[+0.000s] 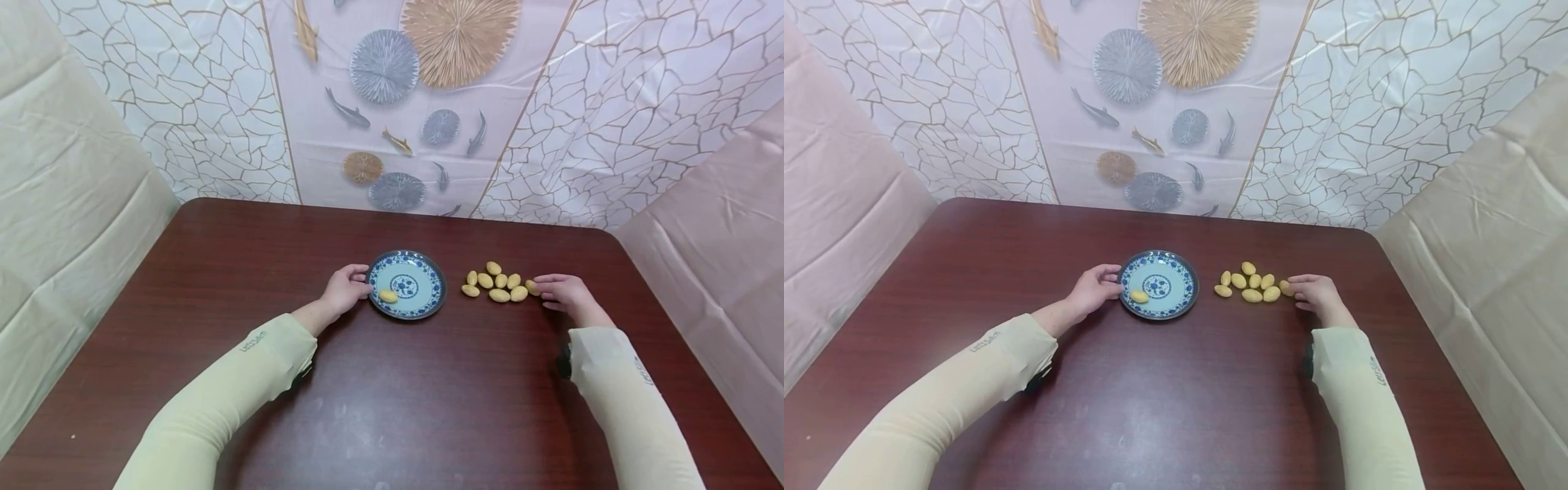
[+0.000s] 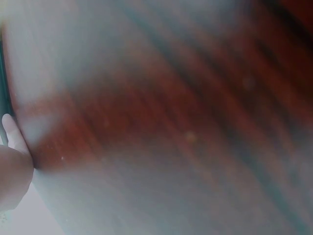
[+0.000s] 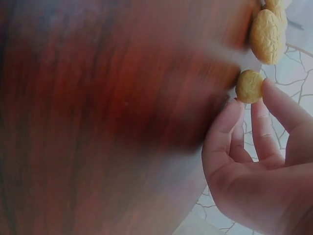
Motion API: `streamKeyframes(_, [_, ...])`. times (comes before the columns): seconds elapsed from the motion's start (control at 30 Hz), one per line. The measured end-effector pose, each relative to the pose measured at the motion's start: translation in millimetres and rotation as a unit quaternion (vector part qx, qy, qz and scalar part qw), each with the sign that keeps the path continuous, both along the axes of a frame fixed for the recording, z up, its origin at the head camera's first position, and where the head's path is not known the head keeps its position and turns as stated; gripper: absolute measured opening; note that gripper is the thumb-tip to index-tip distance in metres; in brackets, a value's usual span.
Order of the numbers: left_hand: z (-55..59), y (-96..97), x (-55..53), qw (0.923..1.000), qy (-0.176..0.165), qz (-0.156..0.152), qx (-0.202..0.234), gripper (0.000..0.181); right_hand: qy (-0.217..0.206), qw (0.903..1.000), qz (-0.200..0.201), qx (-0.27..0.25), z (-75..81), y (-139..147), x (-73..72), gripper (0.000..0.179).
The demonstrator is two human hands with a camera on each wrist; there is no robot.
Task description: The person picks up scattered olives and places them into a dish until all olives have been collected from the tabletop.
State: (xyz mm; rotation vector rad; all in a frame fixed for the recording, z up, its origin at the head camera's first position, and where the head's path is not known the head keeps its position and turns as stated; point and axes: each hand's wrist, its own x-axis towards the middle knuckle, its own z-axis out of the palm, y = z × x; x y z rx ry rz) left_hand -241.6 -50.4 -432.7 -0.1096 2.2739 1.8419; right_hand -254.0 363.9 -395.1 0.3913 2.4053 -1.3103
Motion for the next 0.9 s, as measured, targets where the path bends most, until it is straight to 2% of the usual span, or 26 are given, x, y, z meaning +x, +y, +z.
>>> streamKeyframes(0.2, [0.2, -0.3, 0.0, 1.0000, -0.001, 0.001, 0.000, 0.047, 0.019, 0.9996, -0.014, -0.018, -0.8, -4.4, -3.6, 0.053])
streamKeyframes(0.53, [-2.9, 0.8, -0.9, 1.0000, 0.003, 0.003, 0.006, 0.047, 0.024, 0.9964, -0.049, -0.065, -2.6, -5.0, -2.8, 0.047])
streamKeyframes(0.67, [-2.5, 0.7, 0.1, 1.0000, 0.005, 0.000, 0.004, 0.047, 0.025, 0.9882, -0.068, -0.135, -1.0, -2.0, -1.4, 0.018])
streamKeyframes(0.7, [-2.4, 0.7, 0.2, 1.0000, 0.004, 0.000, 0.004, 0.047, 0.023, 0.9857, -0.073, -0.150, -0.1, -1.5, -1.1, 0.017])
streamKeyframes(0.8, [-2.0, 0.5, -0.1, 1.0000, 0.002, 0.000, 0.004, 0.048, 0.015, 0.9777, -0.088, -0.190, 3.7, -0.7, -1.0, 0.031])
streamKeyframes(0.9, [-1.6, 0.2, -0.8, 1.0000, 0.002, 0.001, 0.005, 0.047, 0.011, 0.9725, -0.093, -0.213, 7.0, -1.1, -1.5, 0.032])
